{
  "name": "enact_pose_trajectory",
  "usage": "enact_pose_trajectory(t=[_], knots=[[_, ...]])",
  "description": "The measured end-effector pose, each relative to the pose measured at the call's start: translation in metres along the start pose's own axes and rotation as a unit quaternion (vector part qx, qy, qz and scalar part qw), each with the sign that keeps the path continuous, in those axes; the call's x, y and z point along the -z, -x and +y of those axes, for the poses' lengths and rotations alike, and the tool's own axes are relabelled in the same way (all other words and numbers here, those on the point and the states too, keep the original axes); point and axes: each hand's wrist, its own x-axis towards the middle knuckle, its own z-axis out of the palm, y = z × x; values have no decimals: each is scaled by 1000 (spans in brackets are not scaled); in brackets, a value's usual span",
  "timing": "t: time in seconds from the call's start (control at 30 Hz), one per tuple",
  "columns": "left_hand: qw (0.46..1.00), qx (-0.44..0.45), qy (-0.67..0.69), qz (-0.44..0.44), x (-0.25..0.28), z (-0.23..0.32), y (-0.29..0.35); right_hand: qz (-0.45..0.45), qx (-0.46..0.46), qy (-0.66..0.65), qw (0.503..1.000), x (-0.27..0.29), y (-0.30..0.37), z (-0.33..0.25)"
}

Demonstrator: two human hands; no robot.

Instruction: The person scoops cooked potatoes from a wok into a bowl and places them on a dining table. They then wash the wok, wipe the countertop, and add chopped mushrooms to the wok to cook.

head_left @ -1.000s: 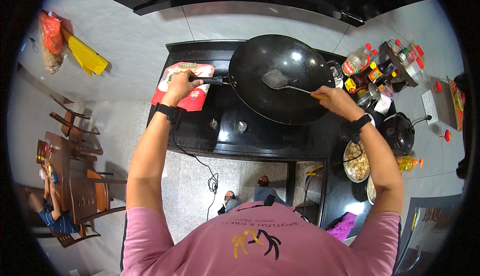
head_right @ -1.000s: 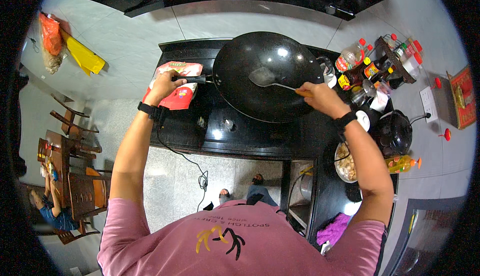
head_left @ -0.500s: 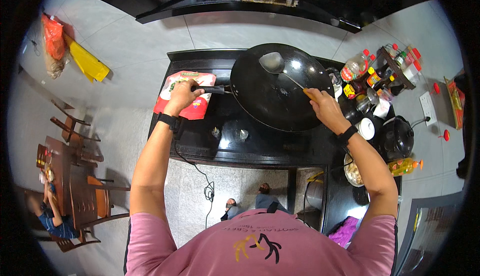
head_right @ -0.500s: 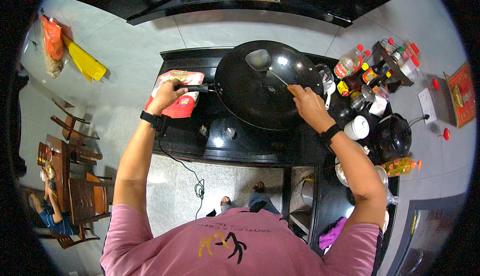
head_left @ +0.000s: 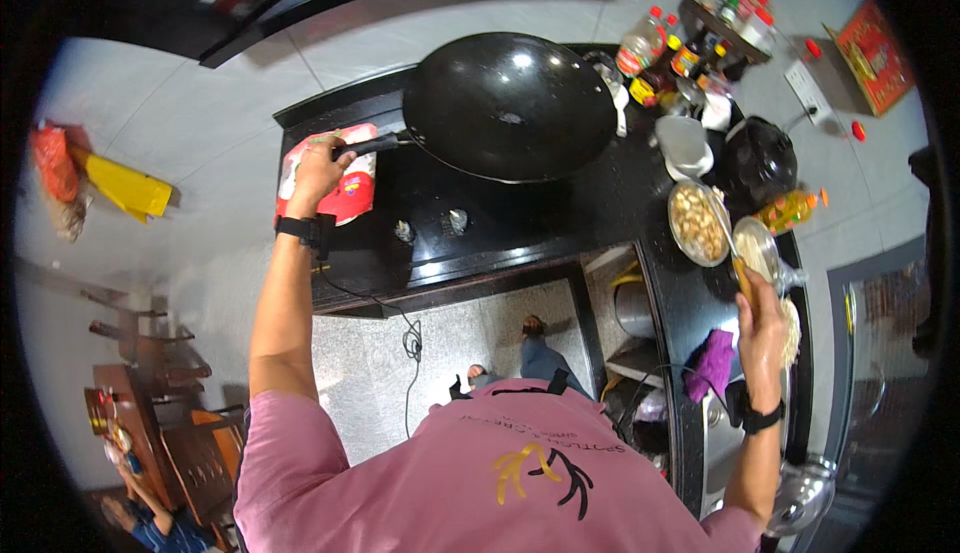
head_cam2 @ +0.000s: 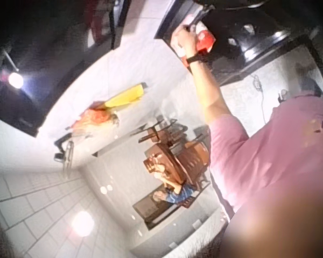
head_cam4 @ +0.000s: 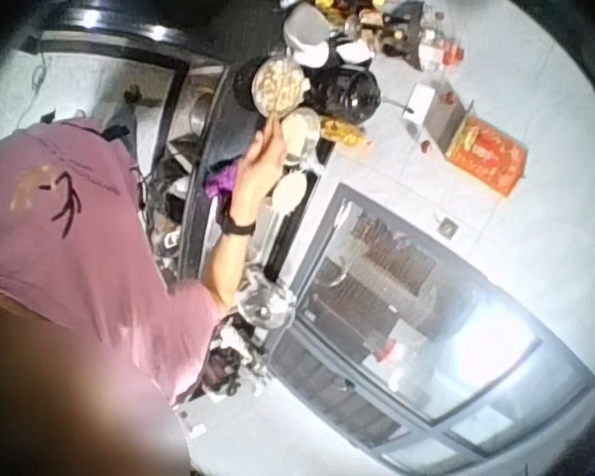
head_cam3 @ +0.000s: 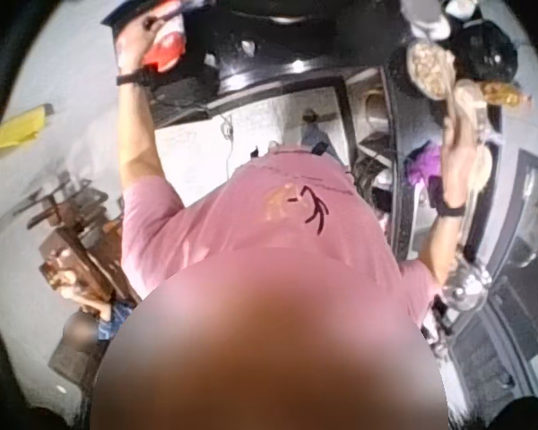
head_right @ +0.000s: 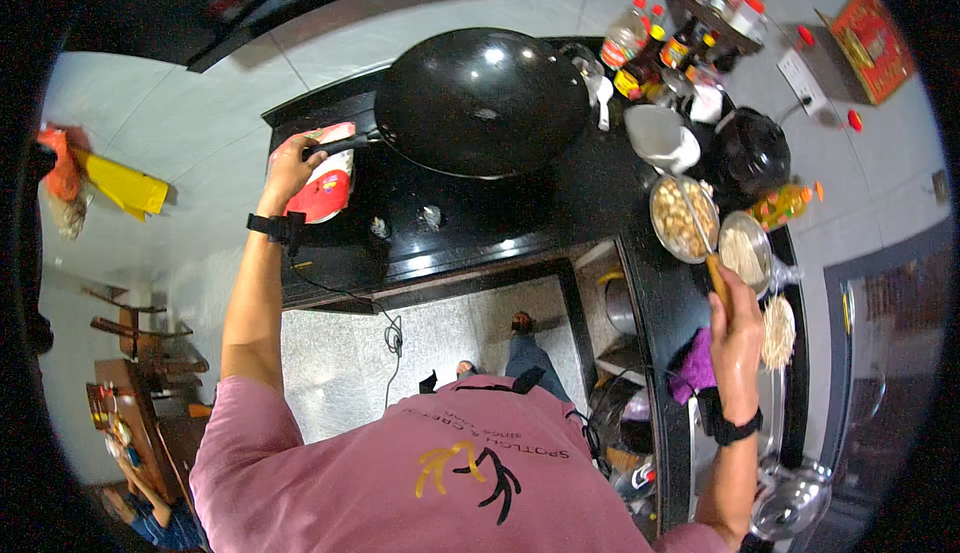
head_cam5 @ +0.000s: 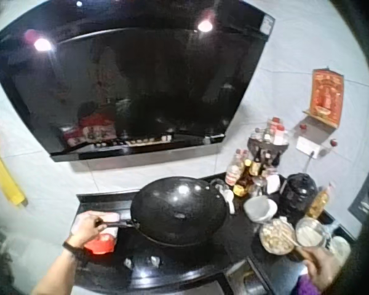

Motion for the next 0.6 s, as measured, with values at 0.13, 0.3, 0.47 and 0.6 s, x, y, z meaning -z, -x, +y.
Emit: enact_pose_trajectory(t=[0.13,0.3,0.47,0.6], knots=[[1000,12,-2,-25,0,-1,-4,56,-110,56,991,32,100,41],[999,16,-3,-40,2,-1,-7,144,-262,10,954,42,224,114],[999,12,-20,-49,6,3,-7,291,-494,-335,748,43,281,170],[996,29,-54,-62,10,8,-5,239,-457,-336,788,48,235,152]])
